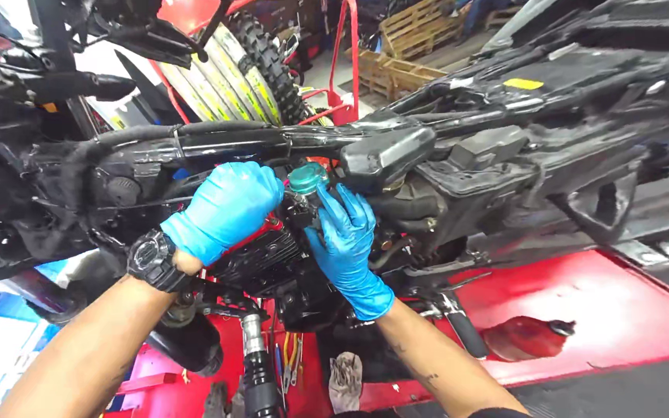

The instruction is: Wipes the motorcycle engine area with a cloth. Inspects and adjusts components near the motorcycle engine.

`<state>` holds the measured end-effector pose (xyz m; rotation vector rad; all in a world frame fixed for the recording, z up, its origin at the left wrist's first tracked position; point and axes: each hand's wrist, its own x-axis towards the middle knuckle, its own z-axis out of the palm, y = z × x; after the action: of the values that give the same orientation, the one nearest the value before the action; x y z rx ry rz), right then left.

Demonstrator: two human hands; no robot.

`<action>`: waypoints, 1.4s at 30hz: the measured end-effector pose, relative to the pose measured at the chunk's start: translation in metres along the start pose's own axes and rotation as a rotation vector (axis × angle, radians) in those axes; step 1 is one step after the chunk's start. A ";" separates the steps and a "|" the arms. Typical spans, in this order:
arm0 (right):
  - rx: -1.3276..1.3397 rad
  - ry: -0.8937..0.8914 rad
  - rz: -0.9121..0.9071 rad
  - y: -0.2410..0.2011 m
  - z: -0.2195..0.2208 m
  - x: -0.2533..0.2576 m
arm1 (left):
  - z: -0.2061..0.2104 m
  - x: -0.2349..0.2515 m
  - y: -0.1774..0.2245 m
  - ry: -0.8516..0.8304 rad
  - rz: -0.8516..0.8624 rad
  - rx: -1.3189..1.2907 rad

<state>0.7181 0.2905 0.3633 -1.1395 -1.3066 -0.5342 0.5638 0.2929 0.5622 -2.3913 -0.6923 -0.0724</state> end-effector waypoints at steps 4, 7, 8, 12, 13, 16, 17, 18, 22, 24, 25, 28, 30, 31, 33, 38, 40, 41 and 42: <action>-0.005 0.015 -0.018 0.001 0.001 0.000 | 0.005 0.001 0.005 0.009 -0.037 0.035; 0.044 0.006 -0.046 0.000 0.002 0.001 | 0.007 0.000 0.006 0.023 -0.065 0.018; 0.046 -0.003 -0.072 0.000 0.003 0.002 | 0.007 0.000 0.006 0.026 -0.071 0.009; -0.048 -0.034 -0.160 0.004 -0.002 0.006 | 0.003 -0.001 0.006 -0.014 -0.100 -0.019; -0.075 -0.042 -0.148 0.007 -0.005 0.006 | 0.003 0.000 0.005 -0.014 -0.103 -0.027; -0.102 -0.056 -0.103 0.009 -0.014 0.006 | 0.006 0.002 0.005 0.020 -0.086 -0.046; -0.097 -0.061 -0.108 0.008 -0.014 0.005 | 0.007 0.000 0.005 0.041 -0.092 -0.051; -0.088 -0.065 -0.118 0.005 -0.013 0.003 | 0.006 -0.003 0.007 0.055 -0.108 -0.051; -0.075 -0.061 -0.150 0.005 -0.012 0.004 | 0.006 -0.006 0.009 0.073 -0.203 -0.073; -0.061 -0.071 -0.137 0.005 -0.014 0.004 | 0.006 -0.006 0.011 0.051 -0.236 -0.111; -0.059 -0.077 -0.132 0.006 -0.014 0.004 | 0.005 -0.005 0.012 0.050 -0.242 -0.113; -0.053 -0.085 -0.154 0.008 -0.013 0.003 | 0.004 0.000 0.017 0.044 -0.243 -0.104; -0.050 -0.085 -0.175 0.007 -0.012 0.003 | 0.004 0.003 0.019 0.036 -0.243 -0.145; -0.051 -0.083 -0.177 0.007 -0.011 0.002 | 0.004 0.005 0.020 0.019 -0.245 -0.167; -0.065 -0.074 -0.181 0.008 -0.012 0.003 | 0.002 0.008 0.021 -0.029 -0.247 -0.203; -0.060 -0.077 -0.150 0.006 -0.012 0.005 | -0.040 -0.026 -0.005 0.418 -0.312 -0.058; -0.057 -0.078 -0.135 0.009 -0.013 0.005 | -0.094 -0.062 -0.034 0.863 -0.402 -0.004; -0.053 -0.079 -0.129 0.009 -0.013 0.004 | -0.121 -0.082 -0.054 1.114 -0.436 0.041; -0.049 -0.078 -0.126 0.009 -0.012 0.003 | -0.147 -0.104 -0.073 1.337 -0.508 0.104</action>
<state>0.7319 0.2839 0.3646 -1.1326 -1.4465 -0.6226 0.4553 0.2057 0.6975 -1.4716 -0.5358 -1.5894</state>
